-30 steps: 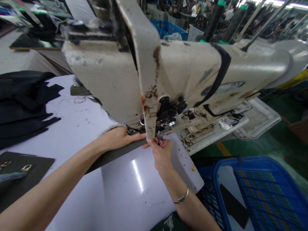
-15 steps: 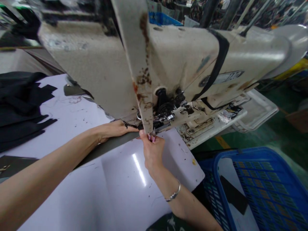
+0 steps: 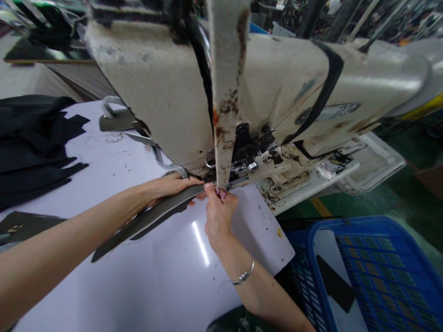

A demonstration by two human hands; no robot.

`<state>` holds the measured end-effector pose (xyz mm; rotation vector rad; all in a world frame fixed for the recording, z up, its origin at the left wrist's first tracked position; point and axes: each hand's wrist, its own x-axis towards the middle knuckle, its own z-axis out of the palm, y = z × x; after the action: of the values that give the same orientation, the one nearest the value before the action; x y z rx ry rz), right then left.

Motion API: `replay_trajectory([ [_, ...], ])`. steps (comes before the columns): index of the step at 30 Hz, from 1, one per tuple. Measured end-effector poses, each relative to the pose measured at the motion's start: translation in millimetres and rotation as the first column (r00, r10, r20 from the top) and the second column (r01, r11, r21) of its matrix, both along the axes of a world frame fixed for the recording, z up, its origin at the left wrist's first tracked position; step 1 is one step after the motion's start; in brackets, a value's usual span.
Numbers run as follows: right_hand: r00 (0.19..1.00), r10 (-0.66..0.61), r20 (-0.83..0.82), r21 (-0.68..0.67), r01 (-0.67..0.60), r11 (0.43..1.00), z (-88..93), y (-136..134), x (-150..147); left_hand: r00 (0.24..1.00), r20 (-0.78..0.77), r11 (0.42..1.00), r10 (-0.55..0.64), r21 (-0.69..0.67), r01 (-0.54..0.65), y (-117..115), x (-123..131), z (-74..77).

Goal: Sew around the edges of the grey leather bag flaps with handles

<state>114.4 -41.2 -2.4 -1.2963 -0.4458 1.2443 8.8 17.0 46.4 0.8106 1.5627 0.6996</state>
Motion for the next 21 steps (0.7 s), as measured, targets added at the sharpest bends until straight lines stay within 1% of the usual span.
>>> replay_trajectory([
  [2, 1.0, 0.01, -0.017, -0.021, -0.01, 1.0, 2.6, 0, 0, 0.995, 0.061, 0.996, 0.083, 0.013, -0.084, -9, 5, -2.1],
  [4, 0.999, 0.003, -0.033, -0.022, -0.004, 1.0, 3.8, 0, 0, 0.984, 0.107, 0.99, 0.14, -0.014, -0.139, -19, 7, -5.6],
  [5, 0.999, -0.003, -0.04, -0.02, 0.002, 1.0, 3.7, 0, 0, 0.983, 0.113, 0.989, 0.145, -0.052, -0.139, -23, 8, -7.6],
  [8, 0.998, -0.012, -0.065, -0.019, 0.011, 1.0, -0.2, -1, 1, 0.991, 0.079, 0.975, 0.109, -0.201, -0.092, -35, 10, -11.6],
  [9, 0.998, -0.014, -0.065, -0.019, 0.013, 1.0, -2.4, -1, 2, 0.991, 0.076, 0.97, 0.11, -0.226, -0.09, -39, 13, -12.0],
  [11, 0.999, -0.013, -0.033, -0.02, 0.012, 1.0, -7.1, -1, 4, 0.98, 0.11, 0.968, 0.163, -0.211, -0.137, -47, 22, -11.8],
  [13, 1.0, -0.011, 0.023, -0.008, 0.011, 1.0, -10.5, -2, 9, 0.948, 0.2, 0.964, 0.246, -0.149, -0.219, -57, 34, -11.8],
  [16, 0.996, 0.029, 0.083, 0.002, -0.029, 1.0, -10.8, -2, 19, 0.873, 0.346, 0.939, 0.343, -0.086, -0.334, -69, 53, -15.4],
  [19, 0.989, 0.099, 0.114, -0.012, -0.098, 0.995, -7.3, -2, 30, 0.784, 0.448, 0.895, 0.429, -0.09, -0.438, -76, 67, -22.4],
  [21, 0.986, 0.13, 0.103, 0.0, -0.131, 0.991, -5.1, -2, 37, 0.732, 0.492, 0.866, 0.472, -0.103, -0.489, -77, 73, -26.6],
])
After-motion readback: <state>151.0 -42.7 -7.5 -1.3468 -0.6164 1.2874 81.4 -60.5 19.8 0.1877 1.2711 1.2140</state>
